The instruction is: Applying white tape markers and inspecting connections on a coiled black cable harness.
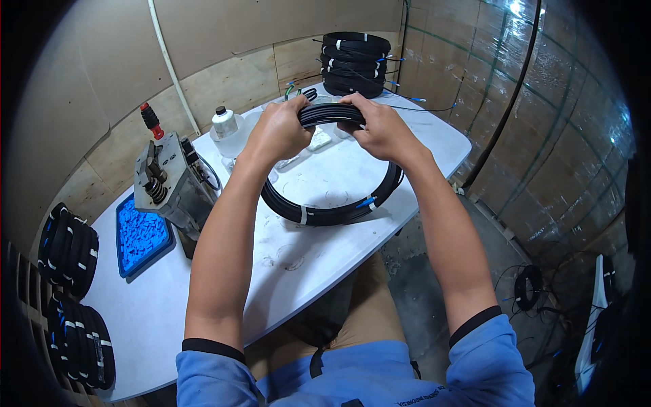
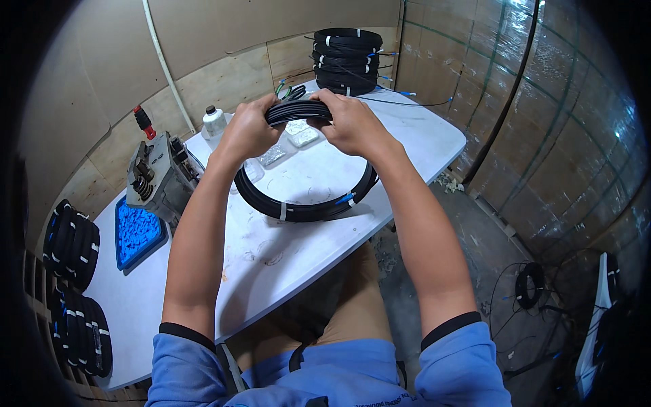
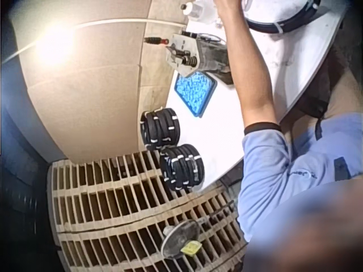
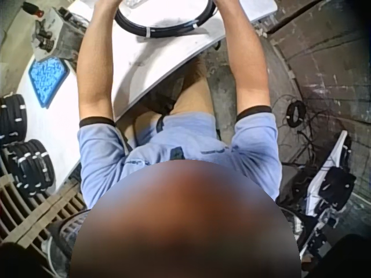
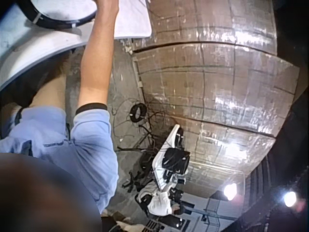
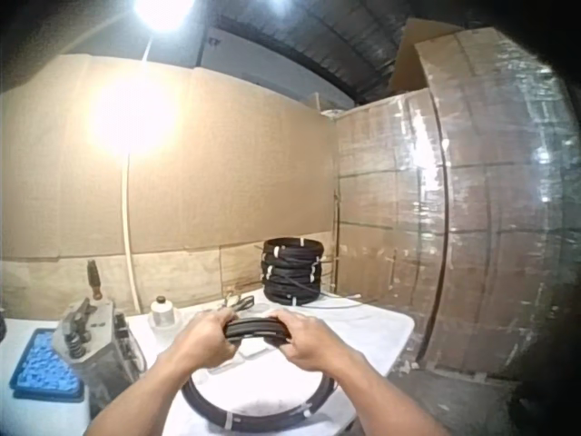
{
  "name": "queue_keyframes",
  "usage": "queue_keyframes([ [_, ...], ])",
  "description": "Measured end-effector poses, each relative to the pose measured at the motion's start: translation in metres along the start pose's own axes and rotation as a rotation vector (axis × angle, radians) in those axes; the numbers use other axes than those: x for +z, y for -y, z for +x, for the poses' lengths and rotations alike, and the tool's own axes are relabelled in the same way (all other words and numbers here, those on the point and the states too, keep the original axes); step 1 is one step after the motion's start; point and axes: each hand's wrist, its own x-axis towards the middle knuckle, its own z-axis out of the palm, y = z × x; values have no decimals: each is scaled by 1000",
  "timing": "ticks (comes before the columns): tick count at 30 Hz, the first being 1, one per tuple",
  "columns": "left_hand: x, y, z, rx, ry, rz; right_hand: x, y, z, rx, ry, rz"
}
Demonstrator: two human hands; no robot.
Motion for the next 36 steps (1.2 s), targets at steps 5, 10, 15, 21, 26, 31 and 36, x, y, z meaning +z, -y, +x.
queue_keyframes([
  [5,3,3,-4,11,-68,48,-1,9,-4,2,-26,17],
  [10,-2,1,-9,-29,-26,29,1,7,2,25,5,28],
  [15,-20,28,-6,-7,149,-376,0,10,4,-6,19,76],
  [21,-16,18,-6,47,136,-142,-1,15,6,-6,48,72],
  [26,-13,11,-7,-30,67,-54,-3,21,7,-35,77,77],
  [31,-11,8,-7,-76,48,-49,-5,22,6,-2,100,23],
  [36,-17,4,-8,-33,79,-40,3,8,4,-42,27,-37],
])
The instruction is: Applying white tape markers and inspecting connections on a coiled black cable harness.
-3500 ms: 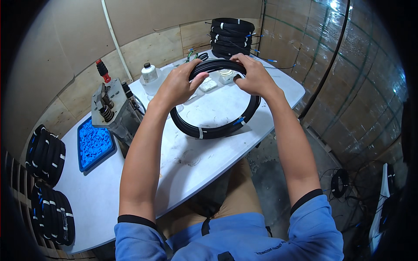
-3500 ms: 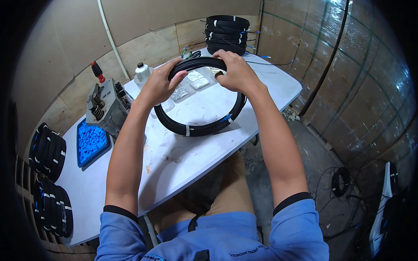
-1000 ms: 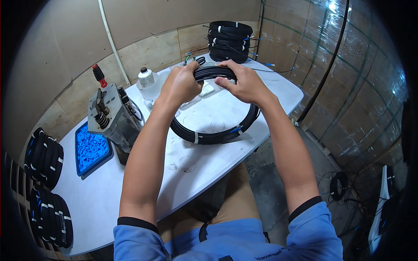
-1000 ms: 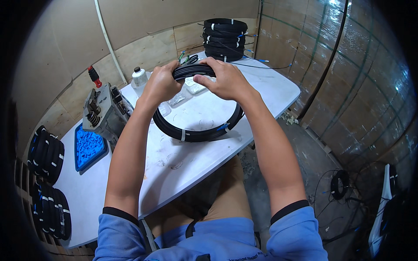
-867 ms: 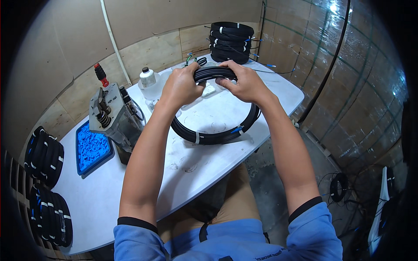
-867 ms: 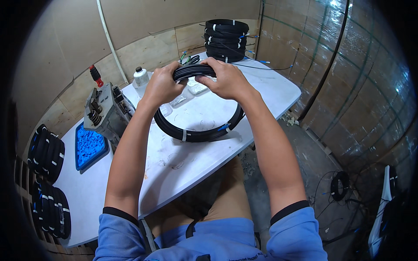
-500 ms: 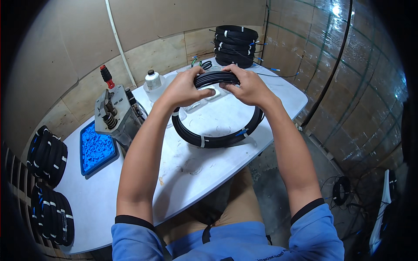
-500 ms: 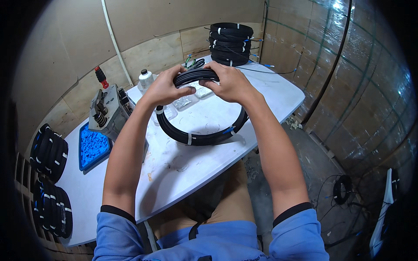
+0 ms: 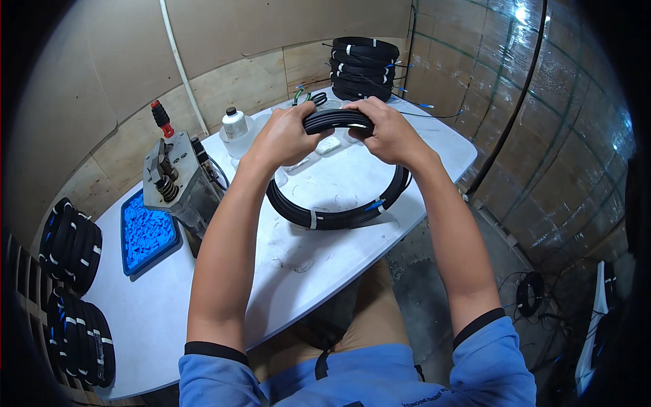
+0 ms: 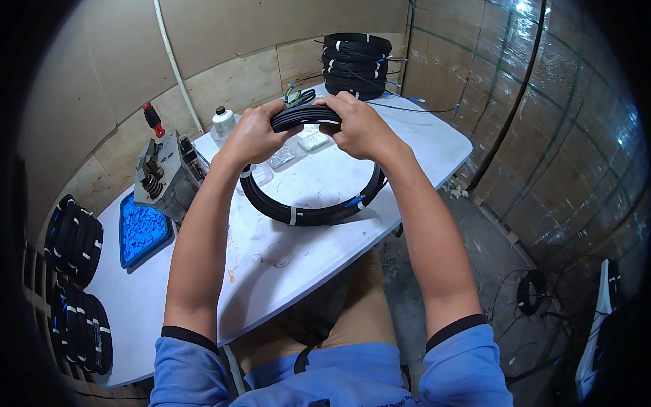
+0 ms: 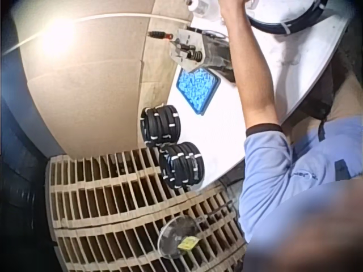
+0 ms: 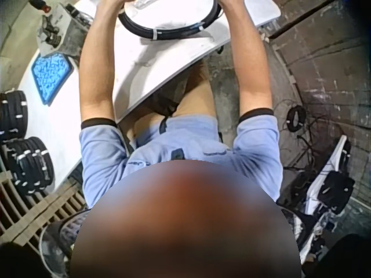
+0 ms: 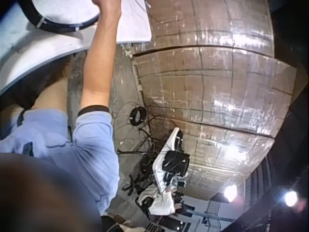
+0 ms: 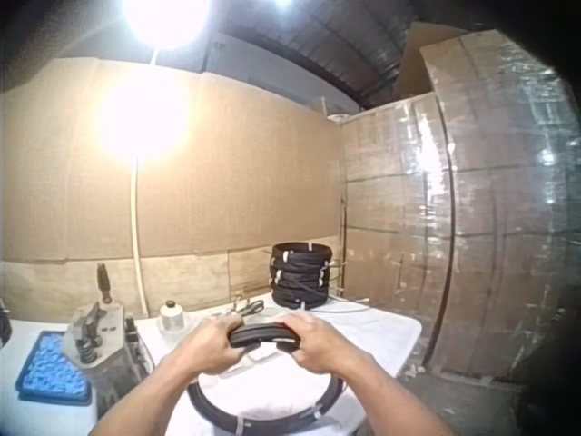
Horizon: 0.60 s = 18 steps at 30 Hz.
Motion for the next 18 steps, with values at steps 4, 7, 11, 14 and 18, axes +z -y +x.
queue_keyframes([
  [4,-1,5,2,47,21,21,1,1,-2,-31,-44,121],
  [7,0,7,3,70,34,-6,-5,2,-3,34,7,190],
  [11,-2,5,2,52,74,-27,-12,4,0,86,95,222],
  [14,-1,7,2,46,91,-65,-12,3,5,107,146,234],
  [18,0,11,2,52,81,-58,-12,8,8,112,165,178],
])
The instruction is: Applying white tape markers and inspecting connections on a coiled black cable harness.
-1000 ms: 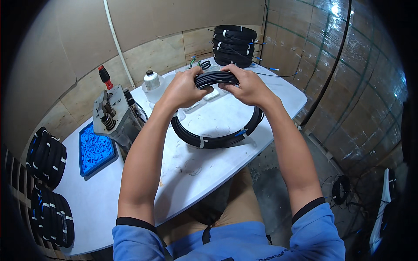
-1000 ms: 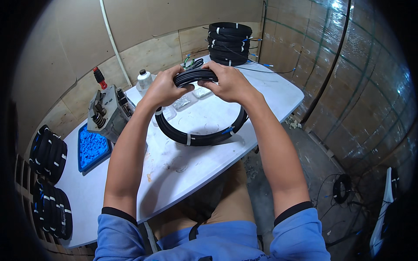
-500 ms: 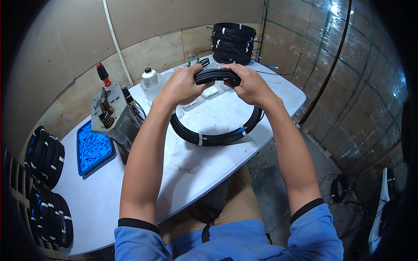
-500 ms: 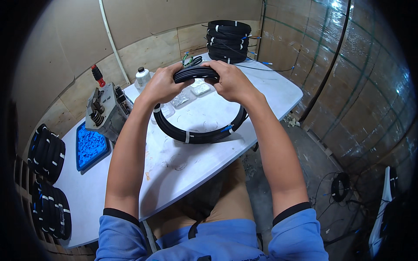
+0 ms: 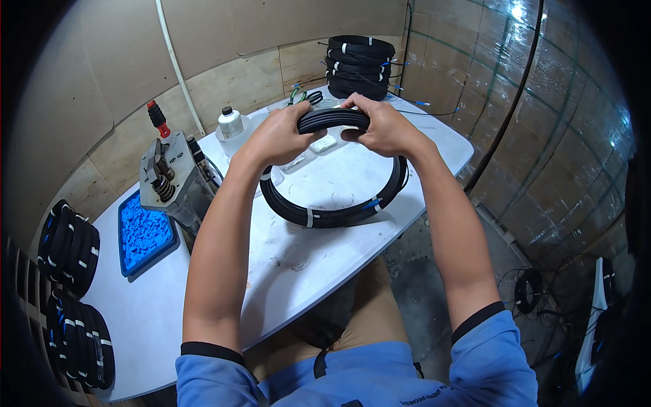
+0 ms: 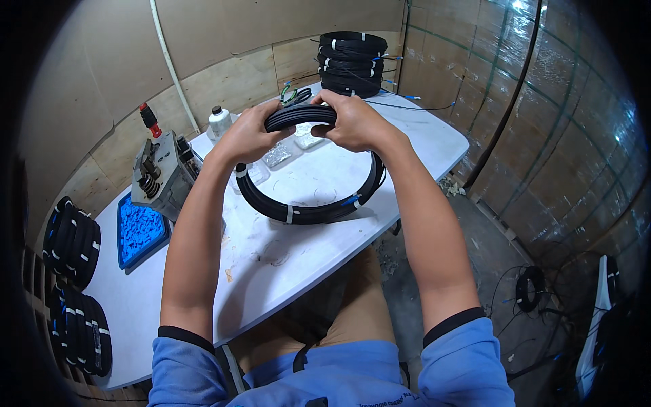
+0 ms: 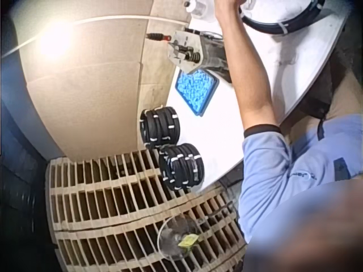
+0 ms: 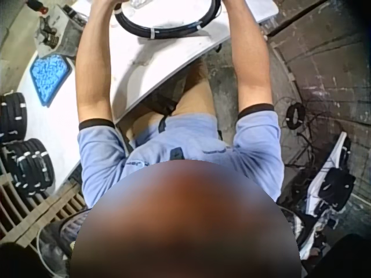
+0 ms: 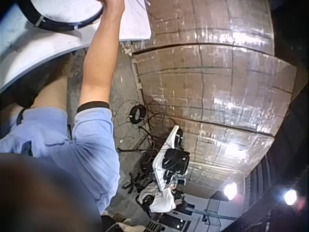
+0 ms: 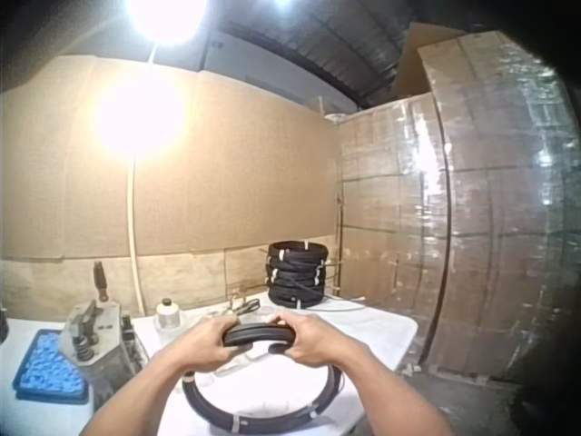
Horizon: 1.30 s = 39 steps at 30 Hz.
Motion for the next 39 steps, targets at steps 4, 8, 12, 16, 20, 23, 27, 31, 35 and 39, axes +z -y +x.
queue_keyframes([
  [4,-1,1,2,-23,41,-7,-4,6,0,16,44,-24],
  [8,0,-2,3,-6,25,-18,4,-6,1,-103,-125,-240],
  [12,-3,-3,4,-60,55,-36,11,1,1,131,-156,-212],
  [16,-2,3,2,-69,43,-71,7,6,3,125,-85,-184],
  [20,-2,2,4,-47,21,-29,7,-1,8,76,-36,-234],
  [23,-2,-1,7,-92,19,126,8,-1,10,81,-47,-219],
  [27,3,-1,6,-46,-40,124,8,-4,12,65,-64,-216],
  [31,-3,-8,5,-60,17,50,9,-3,10,97,-42,-203],
  [35,-2,-12,13,-75,82,117,8,-9,12,95,-66,-180],
  [39,8,-1,13,-29,-43,86,13,-7,8,51,-105,-155],
])
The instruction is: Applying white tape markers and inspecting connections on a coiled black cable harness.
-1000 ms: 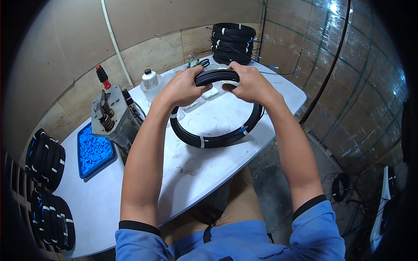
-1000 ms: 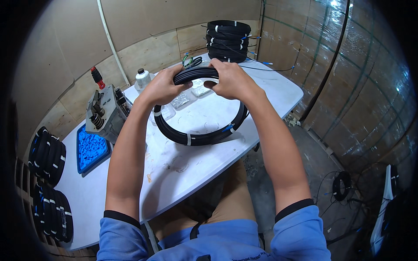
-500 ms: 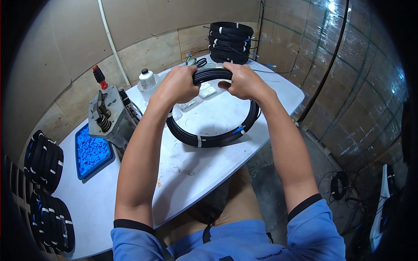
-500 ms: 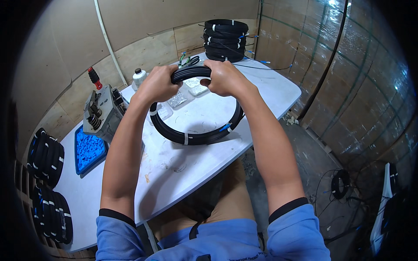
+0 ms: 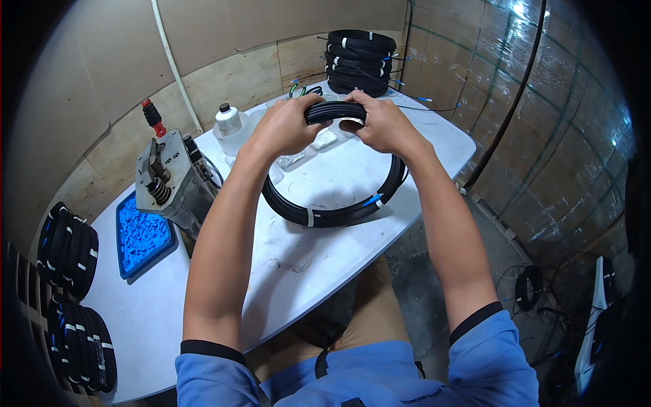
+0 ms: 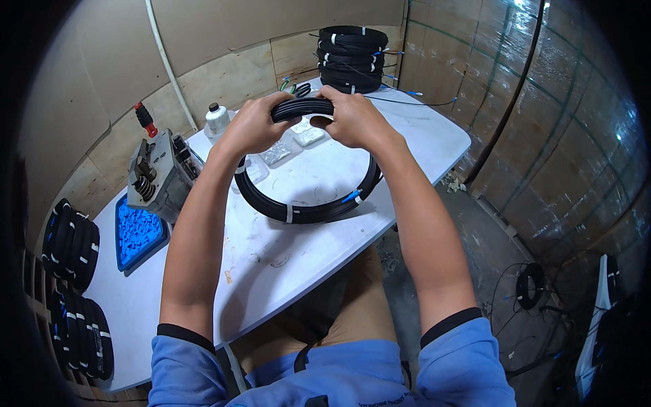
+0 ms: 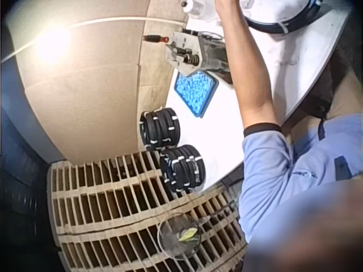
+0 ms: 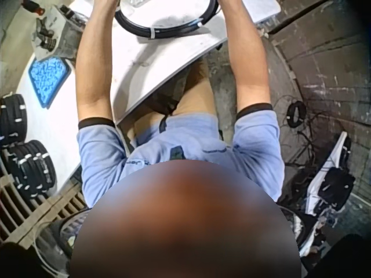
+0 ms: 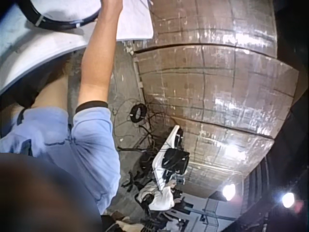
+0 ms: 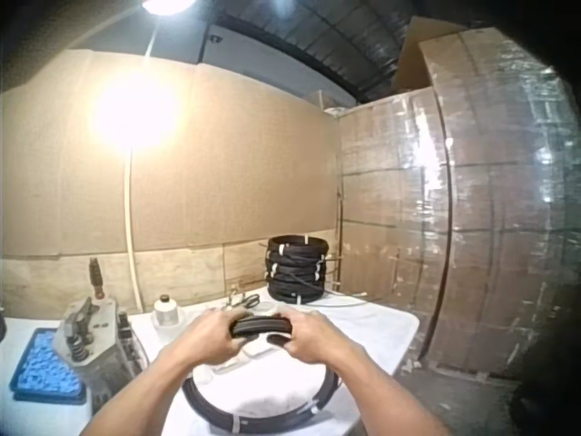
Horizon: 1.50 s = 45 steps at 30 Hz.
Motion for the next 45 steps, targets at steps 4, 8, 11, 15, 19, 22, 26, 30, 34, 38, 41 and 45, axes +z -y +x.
queue_keyframes([
  [4,4,-2,2,7,-60,-22,18,-18,-6,-194,-315,1],
  [8,6,-5,2,2,-68,-32,34,-32,-11,-279,-661,100],
  [11,5,-9,1,-1,-78,-46,36,-29,-18,-322,-804,68],
  [15,7,-11,2,23,-75,-3,32,-33,-24,-242,-781,-23],
  [19,8,-2,1,42,-102,28,27,-28,-28,-383,-777,-214],
  [22,1,6,-6,26,-121,30,29,-14,-33,-444,-746,-191],
  [26,-2,5,-10,58,-100,38,21,-11,-30,-409,-673,-112],
  [30,-4,4,-12,39,-70,69,-11,-7,-13,-32,-321,203],
  [34,1,7,-11,54,-73,60,4,-36,13,-155,-360,513],
  [38,2,7,-12,32,-63,37,9,-33,2,-77,0,688],
  [41,1,9,-13,62,-90,30,4,-19,-17,-118,2,541],
  [45,4,1,-9,62,-76,38,7,-21,-33,-160,-142,357],
])
